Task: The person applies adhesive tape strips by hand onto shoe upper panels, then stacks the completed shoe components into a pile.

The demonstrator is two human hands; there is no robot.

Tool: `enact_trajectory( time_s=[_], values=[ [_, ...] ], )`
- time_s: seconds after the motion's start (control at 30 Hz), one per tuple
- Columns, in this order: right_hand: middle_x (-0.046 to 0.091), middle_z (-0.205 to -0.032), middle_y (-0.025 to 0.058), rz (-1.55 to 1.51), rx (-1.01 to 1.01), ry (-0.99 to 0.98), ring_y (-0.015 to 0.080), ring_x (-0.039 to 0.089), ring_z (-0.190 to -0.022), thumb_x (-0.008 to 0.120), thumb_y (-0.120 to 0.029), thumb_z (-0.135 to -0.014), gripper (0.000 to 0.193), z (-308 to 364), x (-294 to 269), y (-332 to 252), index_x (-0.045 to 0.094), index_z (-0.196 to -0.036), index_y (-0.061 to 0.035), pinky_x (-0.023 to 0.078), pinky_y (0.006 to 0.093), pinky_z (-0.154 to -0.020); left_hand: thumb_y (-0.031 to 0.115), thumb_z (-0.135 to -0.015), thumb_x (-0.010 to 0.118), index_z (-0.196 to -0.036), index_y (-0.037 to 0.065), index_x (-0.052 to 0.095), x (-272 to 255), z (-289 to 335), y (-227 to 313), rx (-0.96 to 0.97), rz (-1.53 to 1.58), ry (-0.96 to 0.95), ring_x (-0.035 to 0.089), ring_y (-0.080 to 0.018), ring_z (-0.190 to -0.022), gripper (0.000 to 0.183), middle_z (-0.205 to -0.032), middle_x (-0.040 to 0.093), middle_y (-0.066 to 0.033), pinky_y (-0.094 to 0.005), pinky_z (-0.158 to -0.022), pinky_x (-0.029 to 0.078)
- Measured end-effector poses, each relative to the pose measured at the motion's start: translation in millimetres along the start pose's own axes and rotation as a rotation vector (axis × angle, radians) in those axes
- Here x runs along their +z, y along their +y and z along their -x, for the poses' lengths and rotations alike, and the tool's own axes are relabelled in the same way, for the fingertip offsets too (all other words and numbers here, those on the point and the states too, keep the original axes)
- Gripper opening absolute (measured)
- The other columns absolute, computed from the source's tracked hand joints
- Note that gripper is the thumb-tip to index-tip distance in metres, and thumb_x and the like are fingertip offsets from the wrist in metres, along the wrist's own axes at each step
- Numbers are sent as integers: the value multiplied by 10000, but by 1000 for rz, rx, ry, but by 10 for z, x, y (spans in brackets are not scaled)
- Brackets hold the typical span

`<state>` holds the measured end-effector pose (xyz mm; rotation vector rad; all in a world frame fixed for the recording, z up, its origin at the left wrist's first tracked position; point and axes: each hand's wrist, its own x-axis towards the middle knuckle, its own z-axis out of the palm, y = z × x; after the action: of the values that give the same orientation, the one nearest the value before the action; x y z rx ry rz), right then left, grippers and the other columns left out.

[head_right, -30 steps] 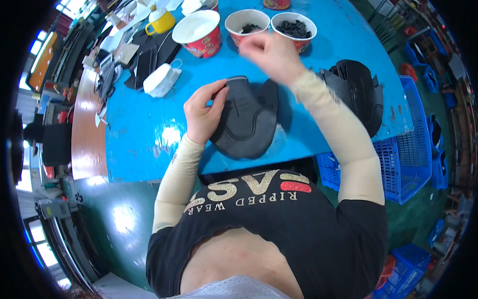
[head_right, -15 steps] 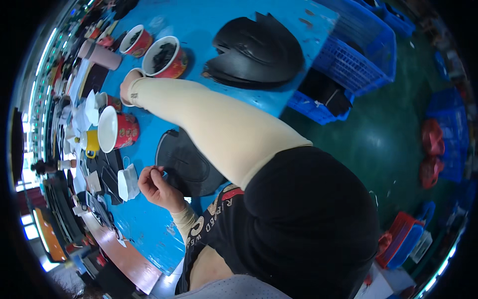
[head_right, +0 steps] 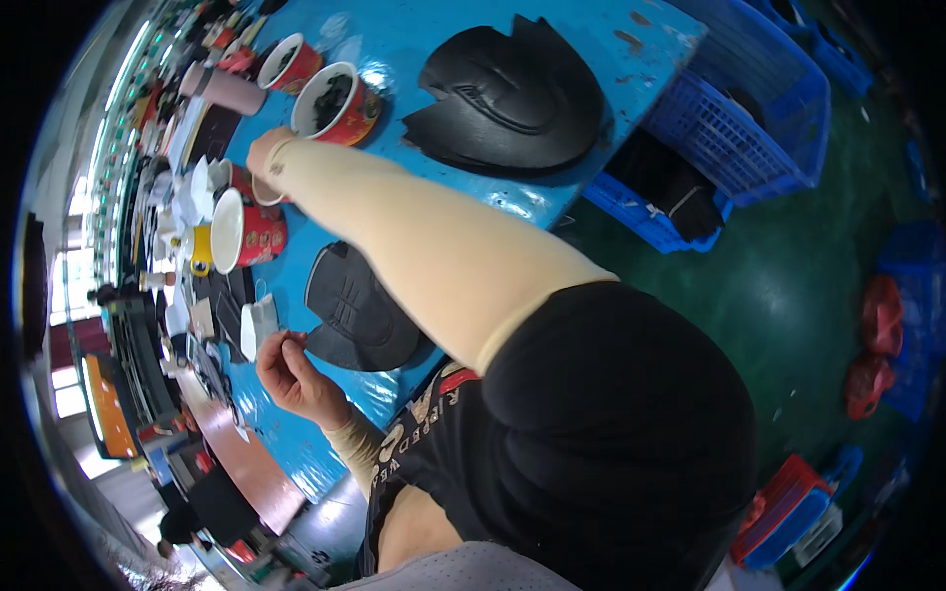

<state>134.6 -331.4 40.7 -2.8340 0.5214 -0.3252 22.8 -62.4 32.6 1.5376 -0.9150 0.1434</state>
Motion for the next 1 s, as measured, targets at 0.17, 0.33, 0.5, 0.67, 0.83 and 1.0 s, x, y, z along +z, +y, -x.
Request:
enact_trajectory(
  time_s=[0.17, 0.33, 0.5, 0.67, 0.83, 1.0],
  values=[
    [639, -1066, 119, 5, -17, 43, 294, 622, -964, 478, -159, -842, 256, 6, 35, 233, 669, -990, -73, 508, 412, -767, -53, -871, 479, -973, -16, 514, 180, 87, 110, -17, 35, -2, 537, -142, -787, 114, -935, 551, -99, -250, -729, 462],
    [661, -1012, 111, 167, -62, -72, 260, 641, -914, 612, -133, -746, 269, -265, 290, 53, 691, -1000, -97, 502, 425, -732, -77, -848, 486, -961, -21, 513, 214, 202, 155, 2, 45, 70, 526, -146, -778, 129, -923, 543, -101, -254, -713, 455],
    [685, -915, 85, 247, -90, -310, 230, 661, -848, 642, -123, -728, 218, -49, -26, -126, 705, -935, -96, 508, 400, -699, -101, -818, 496, -930, -20, 528, 116, 300, 200, -31, -8, 46, 538, -143, -757, 142, -914, 539, -103, -238, -693, 442],
    [670, -959, 131, 280, -170, -238, 266, 648, -915, 558, -86, -764, 262, -261, 213, 176, 674, -995, -42, 504, 378, -753, -111, -776, 525, -895, -29, 551, 158, 279, 161, 13, 15, 23, 557, -152, -736, 147, -871, 558, -107, -238, -663, 439],
    [616, -1108, 153, 142, -36, -254, 266, 600, -1036, 441, -164, -835, 341, -203, 140, 102, 630, -1085, -28, 461, 385, -859, -63, -859, 491, -961, -20, 523, 92, 332, 122, 8, 12, -63, 539, -128, -779, 115, -937, 538, -84, -240, -718, 451],
    [600, -1136, 155, 119, -65, -128, 277, 590, -1050, 471, -200, -812, 353, 61, -103, -23, 635, -1091, -59, 468, 402, -859, -104, -816, 481, -928, -26, 521, 120, 349, 147, -17, 98, 16, 536, -149, -752, 142, -920, 535, -113, -247, -693, 450]
  ],
)
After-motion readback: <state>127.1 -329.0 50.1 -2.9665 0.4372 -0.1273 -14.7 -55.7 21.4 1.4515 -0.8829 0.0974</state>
